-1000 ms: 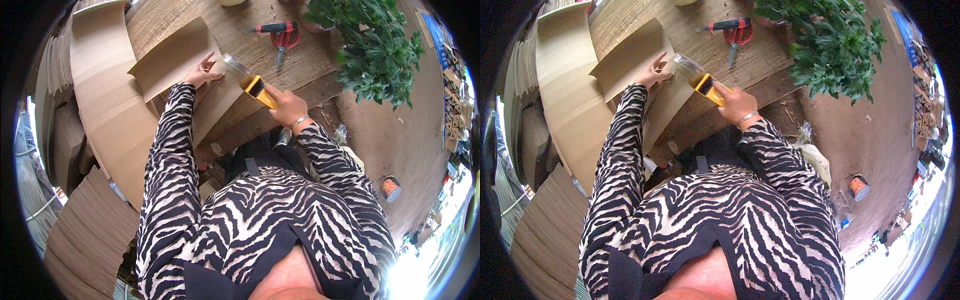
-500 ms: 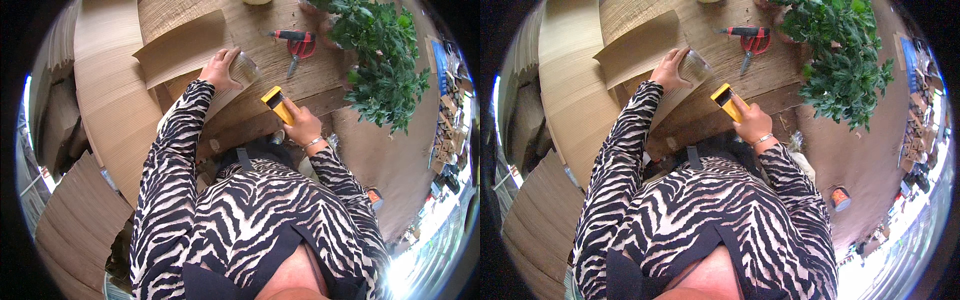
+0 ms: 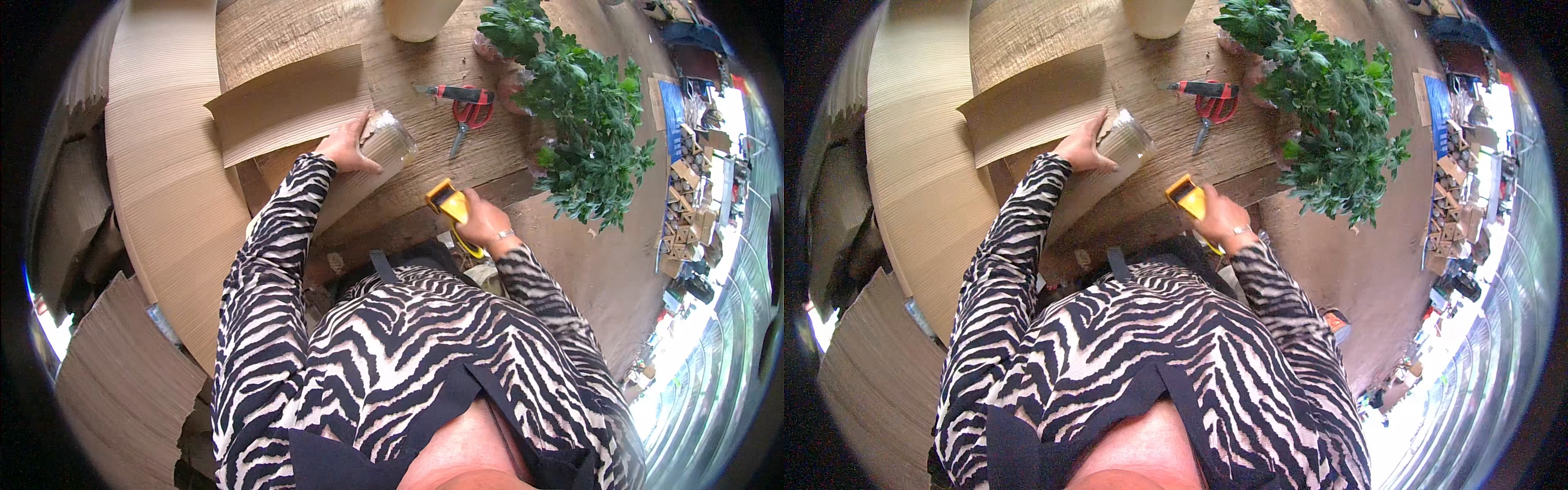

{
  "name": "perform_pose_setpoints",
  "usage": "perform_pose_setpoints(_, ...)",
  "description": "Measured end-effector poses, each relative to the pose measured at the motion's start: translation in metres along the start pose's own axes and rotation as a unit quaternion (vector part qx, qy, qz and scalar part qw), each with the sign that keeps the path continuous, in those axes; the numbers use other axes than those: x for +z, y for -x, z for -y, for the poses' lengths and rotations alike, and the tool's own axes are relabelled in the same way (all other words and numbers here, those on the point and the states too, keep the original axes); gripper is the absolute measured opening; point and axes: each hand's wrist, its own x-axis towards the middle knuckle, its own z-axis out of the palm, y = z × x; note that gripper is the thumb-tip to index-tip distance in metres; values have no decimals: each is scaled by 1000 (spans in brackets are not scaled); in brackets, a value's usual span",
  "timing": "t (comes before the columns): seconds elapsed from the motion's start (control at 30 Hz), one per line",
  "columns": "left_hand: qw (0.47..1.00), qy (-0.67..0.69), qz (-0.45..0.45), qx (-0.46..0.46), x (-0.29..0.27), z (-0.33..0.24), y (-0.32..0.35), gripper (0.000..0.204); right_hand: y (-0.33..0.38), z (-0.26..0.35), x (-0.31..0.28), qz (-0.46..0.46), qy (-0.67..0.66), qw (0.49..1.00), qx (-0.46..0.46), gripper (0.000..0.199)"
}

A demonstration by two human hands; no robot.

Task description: The person assembles cylindrical cardboard planters by rolling flat cardboard sheets into tubes and securing them with a tape dispenser. They place artificial greenery inside the tubes and continue to roll and tape additional cardboard pieces to form more planters.

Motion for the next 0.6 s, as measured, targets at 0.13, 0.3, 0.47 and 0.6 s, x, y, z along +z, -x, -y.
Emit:
perform_pose_setpoints(0.13,1000,-11,-6,-27,9,5,3,120,35,-29,10,16,13,1000,-5,70)
perform_pose_setpoints(0.3,996,-88,-23,11,30,-41,27,113,53,-67,15,-72,-29,993,-87,73)
perform_pose_setpoints(0.47,977,-159,13,140,93,-87,48,112,49,-99,-9,-227,-54,947,-220,70)
perform_pose_setpoints(0.6,975,-192,-78,80,124,-87,71,114,51,-89,-41,-257,-92,930,-246,57)
